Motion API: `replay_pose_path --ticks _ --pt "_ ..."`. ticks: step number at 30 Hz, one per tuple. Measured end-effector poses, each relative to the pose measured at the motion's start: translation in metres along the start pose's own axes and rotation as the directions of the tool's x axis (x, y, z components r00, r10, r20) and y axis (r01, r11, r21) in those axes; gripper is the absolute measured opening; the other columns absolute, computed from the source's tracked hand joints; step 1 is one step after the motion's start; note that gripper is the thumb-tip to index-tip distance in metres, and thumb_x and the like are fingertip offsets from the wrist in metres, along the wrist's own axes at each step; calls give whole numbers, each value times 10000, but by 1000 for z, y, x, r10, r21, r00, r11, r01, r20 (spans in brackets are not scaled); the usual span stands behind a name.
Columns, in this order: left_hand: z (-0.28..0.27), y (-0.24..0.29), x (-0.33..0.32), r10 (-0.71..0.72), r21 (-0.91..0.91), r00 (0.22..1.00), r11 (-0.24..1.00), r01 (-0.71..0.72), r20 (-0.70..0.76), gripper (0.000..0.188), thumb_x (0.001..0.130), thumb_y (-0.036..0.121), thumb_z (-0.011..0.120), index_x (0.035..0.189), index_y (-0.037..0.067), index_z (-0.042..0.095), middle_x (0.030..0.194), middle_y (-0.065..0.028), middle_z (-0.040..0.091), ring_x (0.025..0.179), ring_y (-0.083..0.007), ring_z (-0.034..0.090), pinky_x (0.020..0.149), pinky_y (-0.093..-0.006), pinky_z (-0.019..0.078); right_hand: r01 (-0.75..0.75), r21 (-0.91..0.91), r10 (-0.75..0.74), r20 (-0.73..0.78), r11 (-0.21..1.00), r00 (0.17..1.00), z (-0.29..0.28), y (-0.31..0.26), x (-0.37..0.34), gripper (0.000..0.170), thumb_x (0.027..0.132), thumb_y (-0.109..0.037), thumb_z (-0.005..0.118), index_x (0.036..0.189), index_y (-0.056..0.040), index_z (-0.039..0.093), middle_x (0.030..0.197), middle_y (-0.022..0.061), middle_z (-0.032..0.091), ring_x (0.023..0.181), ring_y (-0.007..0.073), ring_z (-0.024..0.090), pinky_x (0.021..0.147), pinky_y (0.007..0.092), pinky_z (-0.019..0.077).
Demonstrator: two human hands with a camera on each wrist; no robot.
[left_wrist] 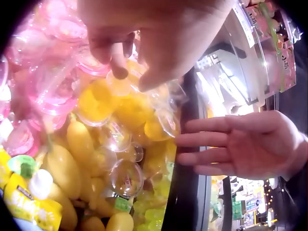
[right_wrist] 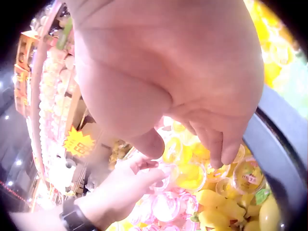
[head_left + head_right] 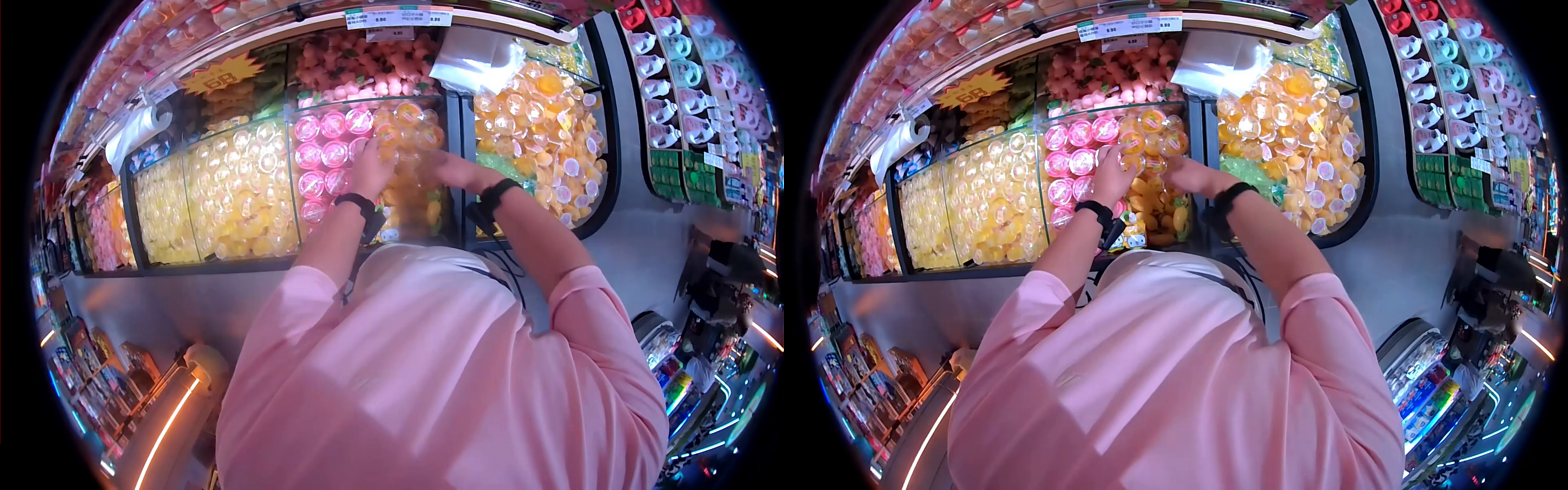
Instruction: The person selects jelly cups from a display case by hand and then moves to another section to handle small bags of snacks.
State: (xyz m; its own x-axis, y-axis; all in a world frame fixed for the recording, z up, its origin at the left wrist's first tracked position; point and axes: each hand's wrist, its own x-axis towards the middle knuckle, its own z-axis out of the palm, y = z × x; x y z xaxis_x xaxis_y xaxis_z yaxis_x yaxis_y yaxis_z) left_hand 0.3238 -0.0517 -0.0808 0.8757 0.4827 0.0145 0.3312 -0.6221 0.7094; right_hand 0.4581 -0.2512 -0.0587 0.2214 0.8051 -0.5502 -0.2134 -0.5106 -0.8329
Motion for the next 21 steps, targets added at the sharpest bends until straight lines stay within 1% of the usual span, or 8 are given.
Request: replay_pose_path --ticks 3,4,7,8,11,16,18,21 --pt "-7 21 1 -175 -234 977 952 199 120 358 871 144 691 1195 15 613 1082 -161 686 1023 -312 674 879 -374 538 -128 133 140 -92 983 986 13 -21 14 365 942 -263 636 1181 14 630 1021 78 669 864 146 589 738 325 491" --pt "1 14 1 -200 -223 962 945 239 184 325 890 121 658 1193 8 631 1034 -133 704 955 -260 694 841 -349 545 -139 192 163 -113 971 980 19 -24 18 353 942 -255 630 1175 10 632 1028 71 668 862 146 589 735 323 491" --pt "2 20 -4 -113 -397 906 872 287 407 329 898 79 622 1218 2 631 1052 -116 709 934 -213 690 837 -330 536 -57 326 121 -177 944 977 31 -15 38 366 934 -228 628 1207 15 611 1057 75 668 918 160 616 780 328 507" --pt "6 13 -3 -109 -362 890 887 288 444 355 888 31 600 1241 -5 625 1066 -118 708 957 -197 683 844 -325 531 -36 311 106 -210 950 972 35 -2 51 395 930 -214 631 1243 24 585 1067 86 667 949 168 624 800 331 512" --pt "26 0 -6 -157 -358 891 875 325 427 362 878 4 596 1238 -17 620 1070 -126 702 984 -190 676 862 -314 527 -17 311 119 -311 950 943 46 7 64 442 906 -153 656 1274 51 521 1020 86 656 892 165 632 743 320 520" --pt "28 9 -11 -130 -411 877 845 342 463 362 875 -16 582 1236 -29 612 1071 -114 696 980 -181 668 868 -313 532 -44 327 226 -543 944 809 43 36 68 680 921 -108 643 1451 28 240 1246 196 587 1099 248 625 909 351 521" --pt "44 0 -13 -117 -446 888 831 333 445 331 879 -4 580 1207 -35 612 1062 -120 695 963 -187 668 863 -314 532 32 493 255 -502 869 826 35 31 57 670 927 -121 647 1441 20 242 1277 198 566 1101 245 623 911 354 523" --pt "53 -1 -18 -142 -434 857 814 386 495 288 883 5 580 1165 -45 611 1048 -131 694 961 -202 674 865 -320 530 58 499 227 -491 865 841 39 19 44 666 931 -133 655 1424 6 229 1239 195 568 1080 252 621 900 351 523"
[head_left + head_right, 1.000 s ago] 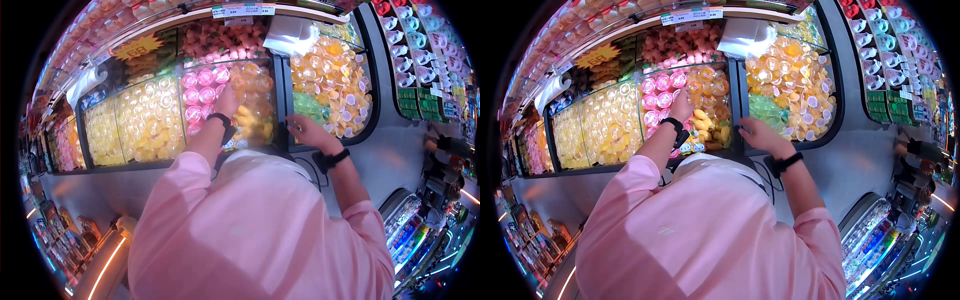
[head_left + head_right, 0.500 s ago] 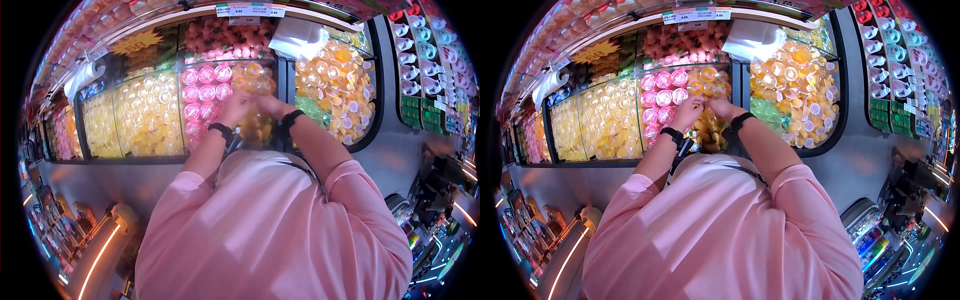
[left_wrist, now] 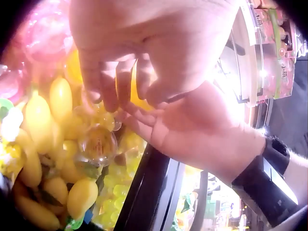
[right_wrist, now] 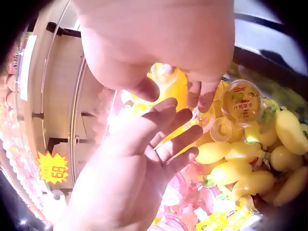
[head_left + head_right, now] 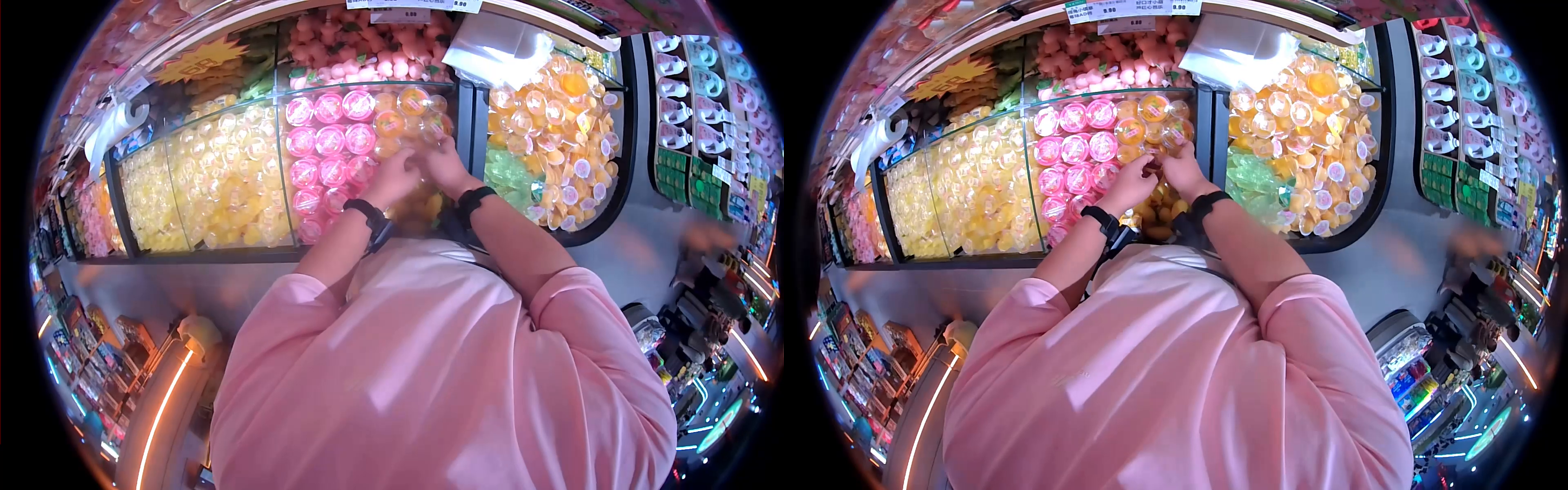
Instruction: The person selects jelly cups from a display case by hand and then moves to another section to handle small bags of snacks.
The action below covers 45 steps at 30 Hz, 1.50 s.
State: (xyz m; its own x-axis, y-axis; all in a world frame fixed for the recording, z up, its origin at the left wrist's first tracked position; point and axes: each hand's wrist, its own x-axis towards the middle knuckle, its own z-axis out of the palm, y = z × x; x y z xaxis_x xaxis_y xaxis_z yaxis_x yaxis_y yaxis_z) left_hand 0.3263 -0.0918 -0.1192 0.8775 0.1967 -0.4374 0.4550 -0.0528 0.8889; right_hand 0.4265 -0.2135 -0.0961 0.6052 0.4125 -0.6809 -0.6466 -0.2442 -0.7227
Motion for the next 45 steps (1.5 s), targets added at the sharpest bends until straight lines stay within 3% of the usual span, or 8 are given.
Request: replay_pose_path --ticks 12,15,19,23,29,33,36,45 --pt "1 18 -12 40 38 998 998 -42 45 239 881 56 604 1090 -60 612 1015 -166 700 946 -255 683 856 -346 530 -104 -131 117 100 986 988 -4 -1 18 658 914 -96 624 1382 21 177 1226 221 523 1016 263 628 799 383 550" --pt "-1 12 -13 61 91 997 994 -65 47 258 880 53 603 1114 -52 614 1027 -163 698 945 -249 684 850 -344 533 20 -94 -1 202 995 979 -10 10 18 534 930 -136 625 1356 43 356 1154 161 587 1000 222 634 805 351 541" --pt "-9 34 -32 59 96 995 993 -66 75 283 877 42 604 1151 -26 622 1036 -141 698 947 -229 686 842 -338 535 -52 -488 246 342 871 907 0 -78 -65 269 980 -194 585 1114 12 696 962 35 692 952 132 637 864 278 498" --pt "1 18 -38 77 109 989 990 -91 127 281 878 43 624 1155 -2 629 1027 -119 697 942 -202 683 837 -323 533 133 -342 32 436 930 899 -28 -33 -60 298 927 -220 681 1130 -3 695 998 65 712 895 136 628 811 294 495" --pt "26 50 -58 55 15 941 998 -64 335 124 941 117 664 1012 25 620 908 -61 671 852 -140 656 784 -307 529 155 -664 130 359 731 924 -66 -48 -100 233 888 -202 730 1037 -24 721 926 68 718 886 138 635 796 300 507" --pt "60 45 -62 228 19 918 969 -247 325 128 952 135 664 993 24 616 849 -29 652 773 -108 620 717 -282 514 80 -534 81 272 842 959 -116 -40 -124 201 855 -226 744 936 -43 728 851 48 702 802 141 636 737 302 505" --pt "84 49 -64 204 83 923 966 -243 325 129 965 141 657 979 21 611 837 -18 647 749 -95 600 694 -274 504 10 -637 51 76 771 996 -172 -38 -141 166 861 -208 728 933 -58 726 854 51 701 790 141 641 723 299 503" --pt "144 47 -60 76 198 982 974 -110 171 128 991 151 618 1032 31 600 904 -30 639 840 -107 610 770 -267 507 -78 -257 51 -110 963 993 -311 -17 -164 187 987 -168 515 1086 -54 625 1056 82 709 965 183 680 763 337 520"
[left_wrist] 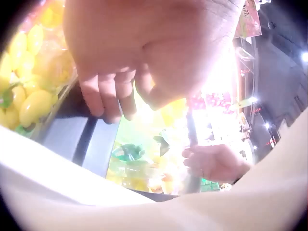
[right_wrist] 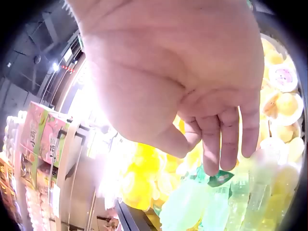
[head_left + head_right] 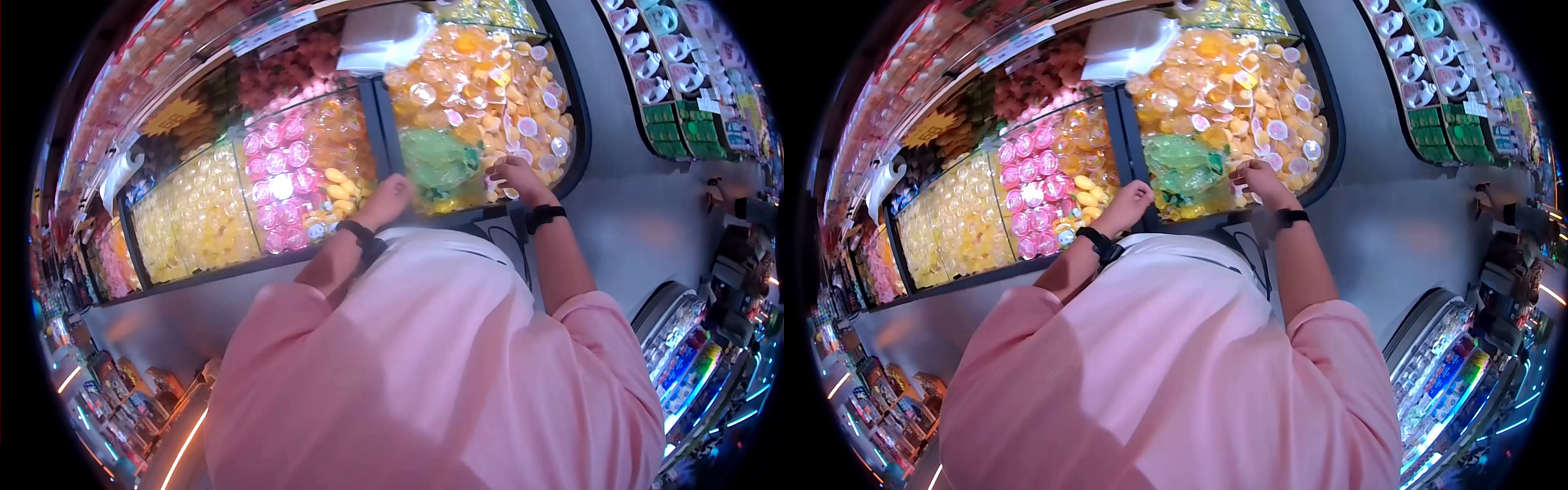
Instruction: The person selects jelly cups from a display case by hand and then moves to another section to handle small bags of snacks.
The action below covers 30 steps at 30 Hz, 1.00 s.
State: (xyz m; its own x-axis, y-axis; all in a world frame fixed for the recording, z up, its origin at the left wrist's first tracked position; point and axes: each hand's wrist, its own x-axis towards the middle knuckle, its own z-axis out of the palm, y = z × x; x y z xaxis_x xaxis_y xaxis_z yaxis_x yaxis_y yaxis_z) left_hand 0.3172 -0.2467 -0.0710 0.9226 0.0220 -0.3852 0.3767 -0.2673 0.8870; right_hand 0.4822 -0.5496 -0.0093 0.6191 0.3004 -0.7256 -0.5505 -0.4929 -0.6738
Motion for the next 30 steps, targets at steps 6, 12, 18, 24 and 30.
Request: replay_pose_path --ticks 6,12,18,24,30 --pt "13 -17 -1 -82 -66 991 995 76 -102 119 990 164 609 1022 49 599 877 -31 620 820 -134 600 774 -291 501 38 42 -37 -26 998 999 -40 26 22 253 984 -220 506 1112 -26 606 1140 93 695 998 204 662 812 338 517" --pt "38 -12 -1 -186 -30 953 982 184 -238 126 964 159 628 1024 50 611 858 -15 612 772 -113 578 719 -275 494 266 -36 -263 66 963 963 -59 2 35 175 980 -185 571 1021 -16 597 1041 122 694 883 172 662 762 315 543" --pt "82 14 -7 -239 -8 951 970 243 -196 381 957 189 643 1305 68 546 1069 -152 681 932 -209 659 849 -334 521 529 -449 -477 234 720 847 -1 7 99 515 842 -252 657 1287 -2 590 1272 237 640 1180 366 625 1011 415 496" --pt "106 42 8 -379 19 923 925 381 -61 604 927 157 685 1482 100 454 1094 -138 622 879 -157 625 793 -300 514 534 -597 -437 315 599 843 35 12 92 626 813 -236 624 1378 19 536 1297 268 617 1215 410 596 1046 443 474" --pt "113 54 14 -284 134 929 937 321 -239 530 876 152 702 1376 45 563 1136 -197 680 897 -226 671 797 -349 527 331 -270 -214 384 904 898 -38 18 58 583 911 -307 656 1382 17 540 1308 184 630 1189 283 617 1011 377 484"
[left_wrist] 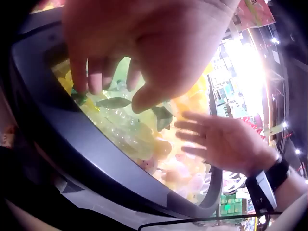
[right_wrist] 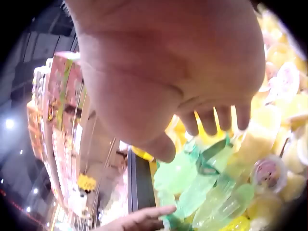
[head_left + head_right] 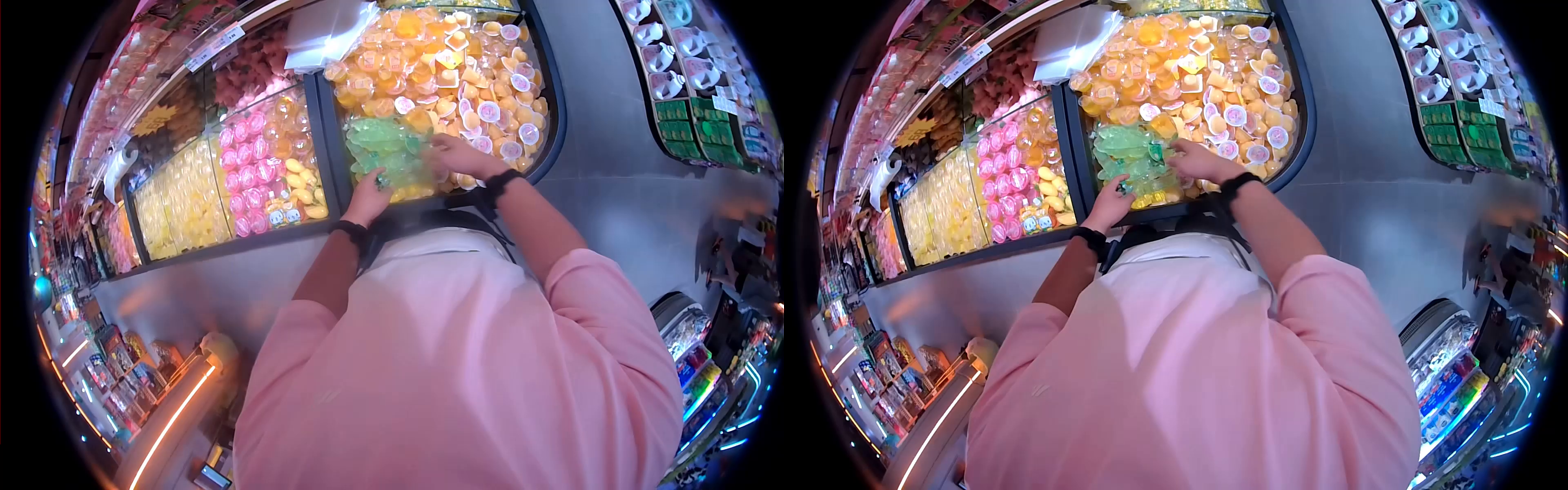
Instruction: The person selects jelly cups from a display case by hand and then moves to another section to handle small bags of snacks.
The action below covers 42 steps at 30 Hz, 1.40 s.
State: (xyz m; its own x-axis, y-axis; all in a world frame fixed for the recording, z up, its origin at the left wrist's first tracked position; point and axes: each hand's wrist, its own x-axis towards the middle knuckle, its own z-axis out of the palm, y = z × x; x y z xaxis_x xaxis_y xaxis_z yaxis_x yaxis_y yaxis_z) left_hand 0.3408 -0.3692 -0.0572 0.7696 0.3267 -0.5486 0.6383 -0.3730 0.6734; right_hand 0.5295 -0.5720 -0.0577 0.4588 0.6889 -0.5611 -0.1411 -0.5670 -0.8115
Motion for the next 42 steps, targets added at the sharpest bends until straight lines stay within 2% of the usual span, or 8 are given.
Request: replay_pose_path --ticks 6,16,22,25,30,36,39,42 --pt "-2 11 13 40 -317 998 947 -54 -49 602 905 92 693 1466 52 478 1179 -150 669 937 -132 648 805 -257 518 -150 194 187 -191 970 964 -71 -1 -93 485 991 -318 609 1385 -40 559 1307 71 625 1175 184 589 992 352 471" --pt "26 41 42 135 -276 986 956 -102 102 647 936 67 657 1528 110 399 1371 -186 565 1033 -185 659 848 -292 524 -132 259 170 -129 957 977 -59 5 -91 406 1006 -294 586 1353 -85 588 1163 40 652 1033 139 606 863 310 504" --pt "0 27 17 162 -328 987 933 -150 9 609 908 43 650 1477 65 436 1354 -176 579 1133 -242 644 897 -342 541 17 34 -19 50 999 999 -21 5 -15 455 948 -292 650 1332 -54 603 1257 108 650 1129 210 633 953 352 507" --pt "-3 0 15 140 -173 989 974 -147 -53 568 902 46 640 1443 65 469 1428 -203 512 1137 -267 651 900 -340 542 47 -248 -71 -88 968 994 -2 3 20 499 887 -279 672 1311 -24 607 1269 188 649 1167 288 636 970 370 504" --pt "-9 -31 17 196 163 964 972 -168 -177 609 891 79 648 1457 29 430 1521 -251 382 1196 -329 621 961 -348 521 -129 -459 127 -35 879 991 4 -30 29 495 812 -205 656 1264 -6 626 1253 266 636 1159 362 637 977 408 505" --pt "-14 -21 21 -10 -201 998 980 -4 -67 694 888 72 629 1515 23 335 1493 -272 406 1287 -355 547 1043 -377 474 38 -684 -108 -60 728 992 14 0 43 439 782 -202 714 1186 -38 662 1252 180 567 1175 360 580 985 445 502" --pt "6 -55 52 161 -149 969 970 -190 -187 720 894 43 607 1542 39 293 1474 -263 447 1294 -315 549 1037 -349 473 6 -790 -85 -59 613 995 14 -13 41 424 773 -221 743 1170 -86 683 1253 128 535 1246 325 509 1008 452 487" --pt "-11 -13 43 -159 -538 987 830 150 30 818 922 7 628 1599 69 174 1233 -165 600 808 -146 641 668 -276 534 -13 -827 -121 -97 562 988 16 -7 48 306 785 -206 667 1067 -95 707 1184 133 554 1226 342 501 963 484 469"
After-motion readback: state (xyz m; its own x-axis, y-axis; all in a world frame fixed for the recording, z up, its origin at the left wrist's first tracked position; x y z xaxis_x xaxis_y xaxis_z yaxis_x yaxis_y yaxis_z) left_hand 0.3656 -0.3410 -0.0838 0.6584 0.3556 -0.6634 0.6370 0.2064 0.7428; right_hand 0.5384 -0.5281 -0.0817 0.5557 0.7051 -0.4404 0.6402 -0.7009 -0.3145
